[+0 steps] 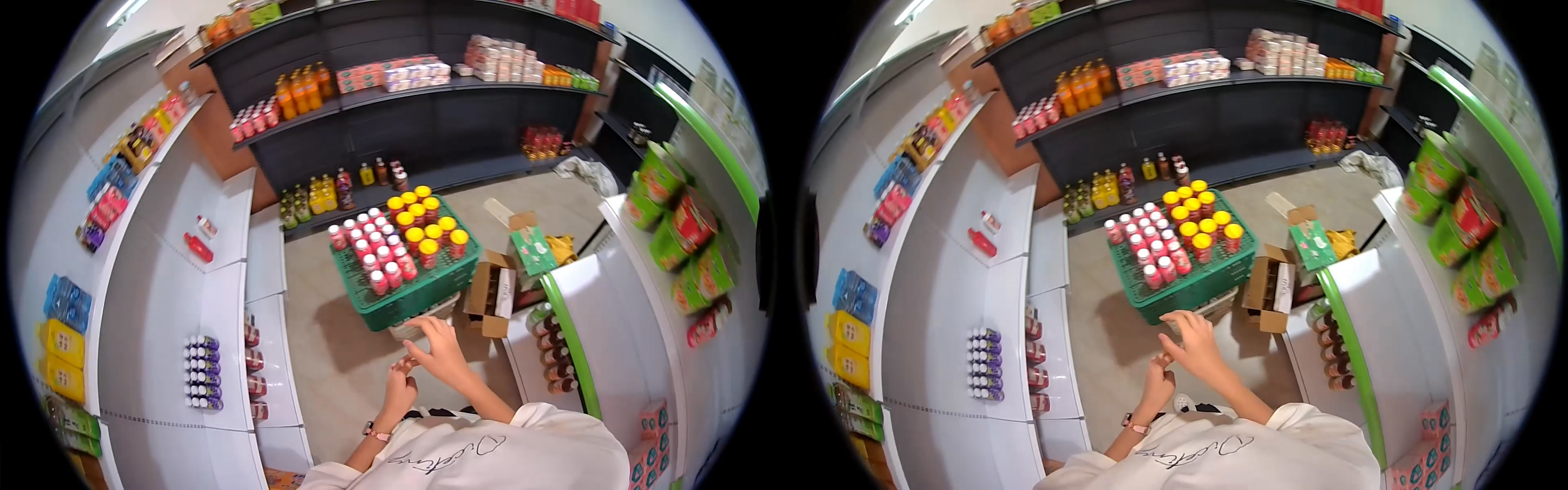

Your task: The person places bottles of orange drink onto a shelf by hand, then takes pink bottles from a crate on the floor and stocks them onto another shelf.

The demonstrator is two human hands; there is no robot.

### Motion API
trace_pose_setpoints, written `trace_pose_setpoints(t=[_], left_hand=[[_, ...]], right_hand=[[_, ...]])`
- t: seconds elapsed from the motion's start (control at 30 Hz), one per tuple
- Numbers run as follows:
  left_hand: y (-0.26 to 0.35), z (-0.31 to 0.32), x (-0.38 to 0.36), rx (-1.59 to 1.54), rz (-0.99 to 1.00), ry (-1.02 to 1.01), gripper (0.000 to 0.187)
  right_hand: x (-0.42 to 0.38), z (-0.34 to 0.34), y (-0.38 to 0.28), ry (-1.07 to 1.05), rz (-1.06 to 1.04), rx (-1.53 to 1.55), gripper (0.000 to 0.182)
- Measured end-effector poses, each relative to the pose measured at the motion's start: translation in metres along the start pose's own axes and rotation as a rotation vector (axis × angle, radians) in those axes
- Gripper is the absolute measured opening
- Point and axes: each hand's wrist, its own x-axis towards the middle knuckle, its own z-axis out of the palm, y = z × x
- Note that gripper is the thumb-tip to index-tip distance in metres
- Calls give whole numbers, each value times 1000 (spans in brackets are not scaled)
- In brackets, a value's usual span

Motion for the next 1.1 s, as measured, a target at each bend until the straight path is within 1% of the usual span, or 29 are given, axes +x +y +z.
trace_pose_setpoints(t=[0.07, 0.1, 0.2, 0.23, 0.27, 0.33, 0.37, 0.4, 0.47, 0.5, 0.6, 0.63, 0.73, 0.77, 0.87, 0.9, 1.0, 1.1], left_hand=[[-17, -31, 2, 25, -49, 14, 53], [-22, -46, 3, -20, -73, 30, 53], [-39, -77, 4, -139, -164, 77, 56], [-49, -84, 5, -164, -204, 98, 57], [-58, -90, 8, -189, -243, 119, 58], [-75, -97, 19, -220, -248, 142, 59], [-78, -101, 28, -234, -250, 152, 59], [-81, -106, 38, -243, -243, 151, 60], [-87, -118, 62, -255, -230, 146, 60], [-104, -122, 74, -249, -183, 127, 61], [-131, -144, 124, -203, -85, 124, 62], [-136, -155, 144, -203, -57, 121, 63], [-129, -201, 205, -158, -130, 57, 63], [-144, -209, 223, -107, -59, 47, 62], [-161, -235, 283, -114, -94, -12, 62], [-165, -239, 302, -92, -55, 14, 61], [-166, -252, 351, -133, -76, 1, 59], [-177, -251, 388, -142, -58, -7, 57]], right_hand=[[20, 29, -12, -43, -15, 74, 30], [29, 40, -17, -36, -20, 164, 25], [42, 66, -21, -107, 101, 264, 24], [46, 79, -15, -68, 63, 245, 27], [49, 87, -11, -86, 73, 223, 27], [57, 102, -2, -119, 91, 178, 27], [61, 111, 3, -96, 91, 177, 31], [69, 118, 8, -131, 121, 185, 32], [86, 131, 18, -197, 185, 206, 33], [97, 142, 26, -207, 243, 225, 37], [148, 173, 46, -154, 152, 205, 39], [169, 180, 46, -152, 171, 217, 41], [235, 206, 55, -64, 145, 234, 42], [254, 213, 58, -17, 123, 246, 41], [301, 225, 64, 29, 194, 291, 41], [312, 231, 71, 39, 209, 292, 41], [338, 244, 85, 30, 376, 322, 41], [363, 257, 95, 76, 358, 256, 41]])
